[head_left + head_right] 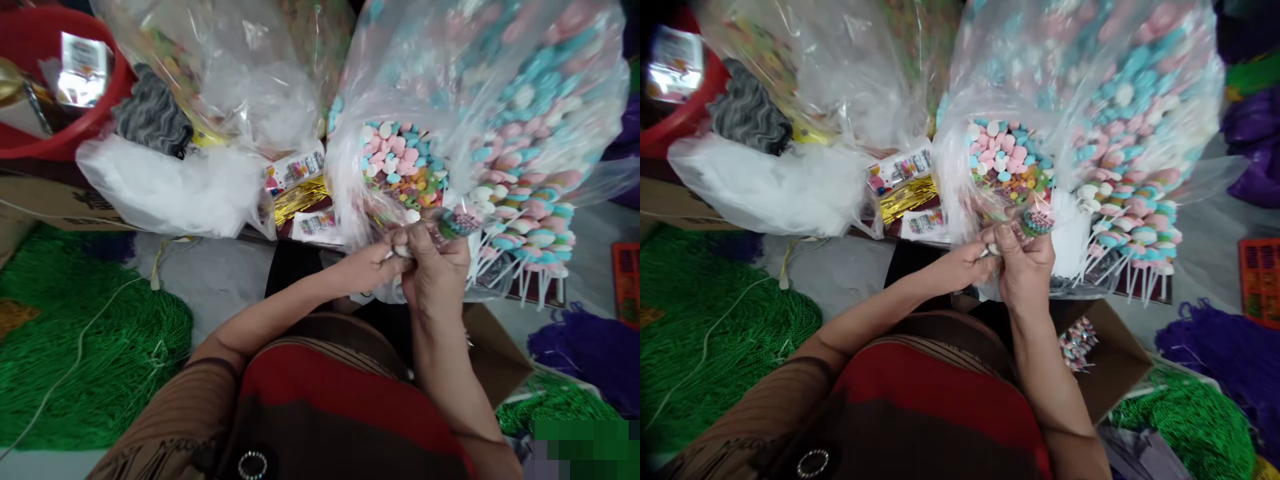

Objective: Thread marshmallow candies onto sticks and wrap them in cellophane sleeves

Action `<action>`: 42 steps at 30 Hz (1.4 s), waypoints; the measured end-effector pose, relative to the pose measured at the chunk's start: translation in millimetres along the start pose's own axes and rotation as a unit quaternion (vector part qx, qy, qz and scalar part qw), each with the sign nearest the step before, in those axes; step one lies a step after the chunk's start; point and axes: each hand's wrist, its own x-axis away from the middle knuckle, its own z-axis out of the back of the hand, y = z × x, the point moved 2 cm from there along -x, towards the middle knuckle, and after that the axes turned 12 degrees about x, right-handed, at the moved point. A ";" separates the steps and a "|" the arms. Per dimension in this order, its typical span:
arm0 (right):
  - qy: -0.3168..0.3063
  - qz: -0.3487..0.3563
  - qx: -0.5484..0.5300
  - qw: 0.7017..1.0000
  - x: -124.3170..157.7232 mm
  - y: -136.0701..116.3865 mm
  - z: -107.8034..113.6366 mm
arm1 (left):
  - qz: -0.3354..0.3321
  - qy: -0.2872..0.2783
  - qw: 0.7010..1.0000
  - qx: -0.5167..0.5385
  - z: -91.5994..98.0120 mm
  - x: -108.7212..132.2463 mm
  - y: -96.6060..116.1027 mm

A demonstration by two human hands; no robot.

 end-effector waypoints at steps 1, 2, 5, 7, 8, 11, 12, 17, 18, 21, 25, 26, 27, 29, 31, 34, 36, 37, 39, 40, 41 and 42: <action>0.033 0.020 0.009 0.999 -1.3 3.0 -3.2 | -0.030 0.068 0.994 -0.079 7.5 -0.7 2.1; 0.054 0.033 0.016 0.998 -2.7 5.2 -4.9 | -0.054 0.119 0.981 -0.140 13.6 -0.4 4.1; 0.012 0.011 0.022 1.000 -7.7 4.7 -4.1 | -0.068 0.122 0.981 -0.138 23.0 4.1 6.5; -0.085 -0.032 0.013 0.996 -10.9 0.1 -3.0 | -0.032 0.004 0.999 -0.002 23.1 9.4 6.5; -0.128 -0.051 0.007 0.990 -12.4 -2.2 -3.5 | -0.011 -0.057 0.996 0.071 22.8 12.8 7.2; -0.135 -0.051 0.016 0.989 -18.4 -3.1 -12.8 | -0.013 -0.054 0.990 0.130 30.7 21.4 12.4; -0.111 -0.034 0.033 0.993 -21.1 -0.6 -19.5 | -0.042 0.018 0.995 0.090 37.2 23.6 14.7; -0.126 0.006 0.152 0.980 -38.7 29.3 -69.6 | -0.195 0.303 0.933 -0.021 73.5 36.4 24.0; -0.156 0.005 0.165 0.974 -43.9 37.0 -78.7 | -0.209 0.305 0.929 0.029 79.0 37.0 24.4; -0.201 0.041 0.200 0.958 -63.9 57.3 -93.9 | -0.217 0.312 0.903 0.199 90.5 35.9 26.4; -0.168 0.127 0.335 0.918 -94.7 70.1 -83.8 | -0.205 0.338 0.875 0.281 93.0 33.3 32.3; -0.160 0.142 0.369 0.905 -101.1 70.1 -77.8 | -0.207 0.340 0.871 0.288 92.7 33.0 33.3; -0.156 0.152 0.397 0.891 -106.3 69.4 -71.5 | -0.209 0.340 0.869 0.292 92.5 33.0 33.8; -0.165 0.163 0.445 0.865 -113.0 67.1 -60.9 | -0.214 0.338 0.867 0.297 92.7 33.1 33.5; -0.191 0.181 0.491 0.831 -114.6 65.8 -56.5 | -0.218 0.334 0.866 0.301 93.5 33.3 32.6; -0.210 0.220 0.565 0.767 -110.5 67.5 -62.5 | -0.229 0.329 0.863 0.308 94.5 34.0 32.1; -0.196 0.236 0.608 0.733 -107.0 70.3 -70.9 | -0.233 0.327 0.862 0.309 94.7 34.4 32.2; -0.187 0.239 0.625 0.719 -105.6 71.9 -75.3 | -0.233 0.326 0.863 0.309 94.7 34.6 32.1; -0.177 0.244 0.649 0.699 -104.4 74.8 -82.6 | -0.232 0.324 0.863 0.309 94.7 34.8 31.9; -0.174 0.247 0.655 0.693 -104.7 76.0 -85.1 | -0.231 0.325 0.863 0.309 94.8 34.8 31.8; -0.172 0.250 0.658 0.689 -105.7 77.0 -86.6 | -0.231 0.326 0.863 0.310 94.9 34.7 31.6; -0.171 0.253 0.659 0.687 -107.3 77.8 -87.1 | -0.230 0.327 0.862 0.311 95.0 34.5 31.6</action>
